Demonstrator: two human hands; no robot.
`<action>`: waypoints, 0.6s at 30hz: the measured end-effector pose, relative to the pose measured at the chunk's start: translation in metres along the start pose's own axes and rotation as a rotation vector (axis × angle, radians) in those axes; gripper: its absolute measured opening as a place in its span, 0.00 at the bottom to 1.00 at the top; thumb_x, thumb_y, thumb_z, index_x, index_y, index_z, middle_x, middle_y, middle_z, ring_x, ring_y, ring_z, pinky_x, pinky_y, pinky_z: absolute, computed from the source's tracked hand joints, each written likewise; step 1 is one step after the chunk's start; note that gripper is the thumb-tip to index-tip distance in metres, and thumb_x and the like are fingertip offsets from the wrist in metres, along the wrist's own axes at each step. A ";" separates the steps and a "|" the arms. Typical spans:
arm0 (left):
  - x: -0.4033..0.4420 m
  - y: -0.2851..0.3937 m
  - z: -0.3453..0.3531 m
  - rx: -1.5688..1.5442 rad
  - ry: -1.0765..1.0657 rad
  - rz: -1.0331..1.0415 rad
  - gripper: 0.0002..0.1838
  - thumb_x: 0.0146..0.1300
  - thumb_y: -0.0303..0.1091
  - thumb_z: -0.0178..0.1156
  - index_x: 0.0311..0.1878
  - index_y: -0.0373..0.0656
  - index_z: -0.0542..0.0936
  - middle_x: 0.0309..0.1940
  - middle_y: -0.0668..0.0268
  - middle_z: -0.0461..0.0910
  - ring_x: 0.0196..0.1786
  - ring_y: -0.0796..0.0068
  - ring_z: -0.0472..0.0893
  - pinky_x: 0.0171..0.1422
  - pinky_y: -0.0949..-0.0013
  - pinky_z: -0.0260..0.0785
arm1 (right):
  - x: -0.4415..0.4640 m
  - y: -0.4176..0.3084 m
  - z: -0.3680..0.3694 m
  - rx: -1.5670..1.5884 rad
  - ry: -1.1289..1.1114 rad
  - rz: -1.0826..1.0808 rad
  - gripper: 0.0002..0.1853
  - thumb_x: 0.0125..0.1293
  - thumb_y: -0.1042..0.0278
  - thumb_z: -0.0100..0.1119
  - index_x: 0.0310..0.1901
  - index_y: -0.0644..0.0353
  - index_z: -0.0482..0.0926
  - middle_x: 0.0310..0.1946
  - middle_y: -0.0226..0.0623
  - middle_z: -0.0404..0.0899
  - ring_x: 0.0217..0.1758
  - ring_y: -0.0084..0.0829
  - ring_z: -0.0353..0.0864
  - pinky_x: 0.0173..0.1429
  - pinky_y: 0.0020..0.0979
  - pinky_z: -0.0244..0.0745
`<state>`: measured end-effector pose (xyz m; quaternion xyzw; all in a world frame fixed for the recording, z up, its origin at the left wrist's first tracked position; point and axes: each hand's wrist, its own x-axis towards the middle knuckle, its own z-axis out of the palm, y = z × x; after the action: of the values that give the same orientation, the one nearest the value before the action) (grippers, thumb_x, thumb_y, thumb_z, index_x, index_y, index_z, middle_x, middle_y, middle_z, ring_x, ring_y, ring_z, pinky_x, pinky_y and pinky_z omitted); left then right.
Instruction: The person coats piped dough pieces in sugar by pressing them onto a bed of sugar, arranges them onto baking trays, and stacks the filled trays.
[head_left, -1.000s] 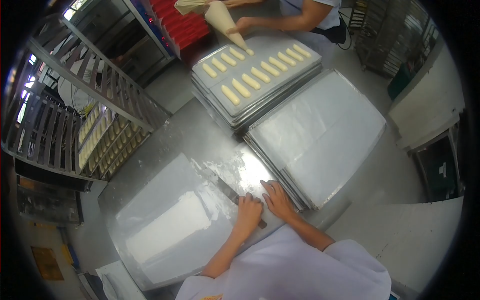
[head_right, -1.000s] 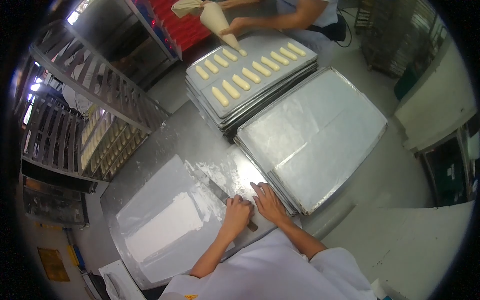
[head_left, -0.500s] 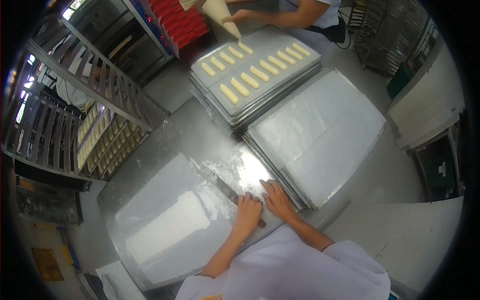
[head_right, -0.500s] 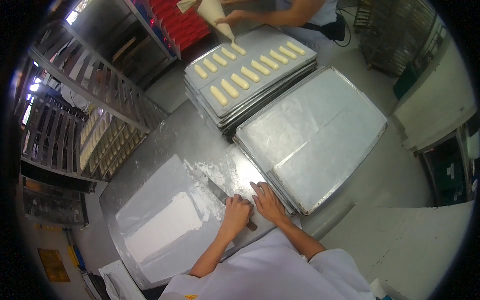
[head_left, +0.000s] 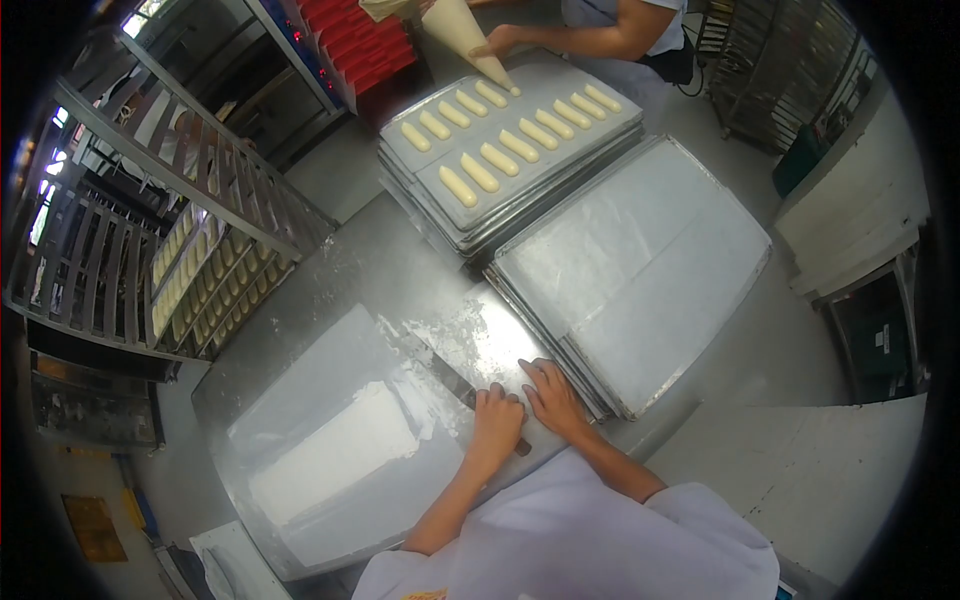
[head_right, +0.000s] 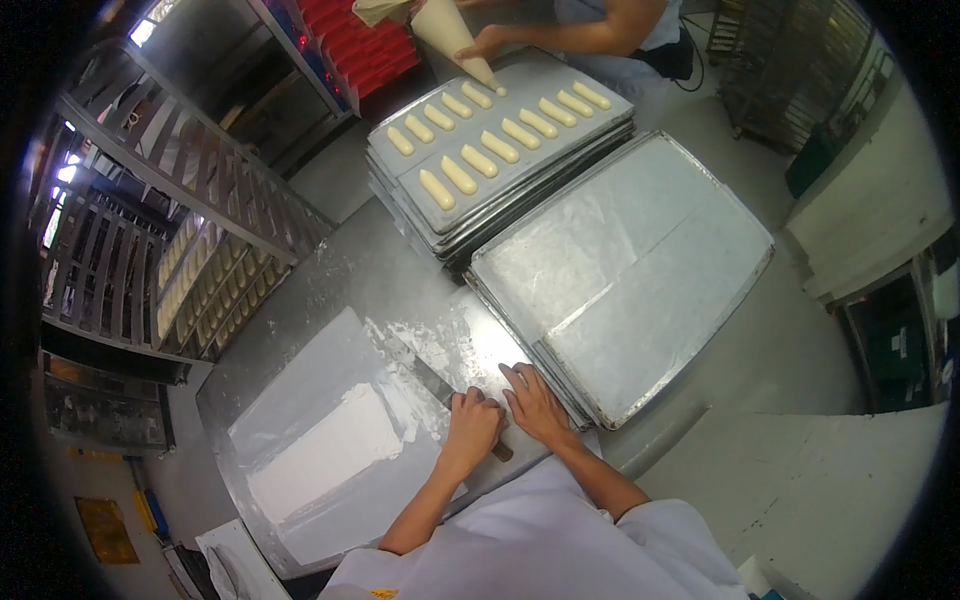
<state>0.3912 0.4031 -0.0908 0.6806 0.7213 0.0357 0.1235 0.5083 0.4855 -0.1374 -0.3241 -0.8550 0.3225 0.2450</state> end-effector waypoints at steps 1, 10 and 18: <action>0.000 0.000 0.000 0.002 -0.002 -0.003 0.06 0.51 0.36 0.64 0.27 0.45 0.83 0.30 0.71 0.80 0.46 0.67 0.71 0.51 0.61 0.60 | 0.000 0.000 0.000 0.000 -0.001 0.000 0.23 0.63 0.70 0.53 0.61 0.55 0.67 0.47 0.43 0.68 0.51 0.44 0.70 0.54 0.40 0.69; 0.000 0.001 0.000 0.014 0.005 0.001 0.06 0.51 0.36 0.64 0.26 0.45 0.83 0.29 0.70 0.80 0.45 0.66 0.71 0.50 0.60 0.59 | -0.001 0.001 0.001 0.043 -0.025 0.042 0.22 0.62 0.70 0.55 0.60 0.55 0.69 0.49 0.45 0.69 0.55 0.45 0.69 0.58 0.40 0.67; 0.000 0.001 -0.001 -0.002 0.007 0.007 0.07 0.52 0.36 0.63 0.26 0.44 0.83 0.29 0.69 0.80 0.46 0.65 0.71 0.50 0.60 0.59 | 0.000 0.001 0.000 0.028 0.000 0.009 0.21 0.64 0.70 0.53 0.60 0.56 0.69 0.48 0.43 0.68 0.52 0.45 0.70 0.55 0.41 0.69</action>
<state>0.3922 0.4034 -0.0900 0.6831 0.7192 0.0392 0.1213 0.5087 0.4856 -0.1383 -0.3243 -0.8489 0.3357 0.2482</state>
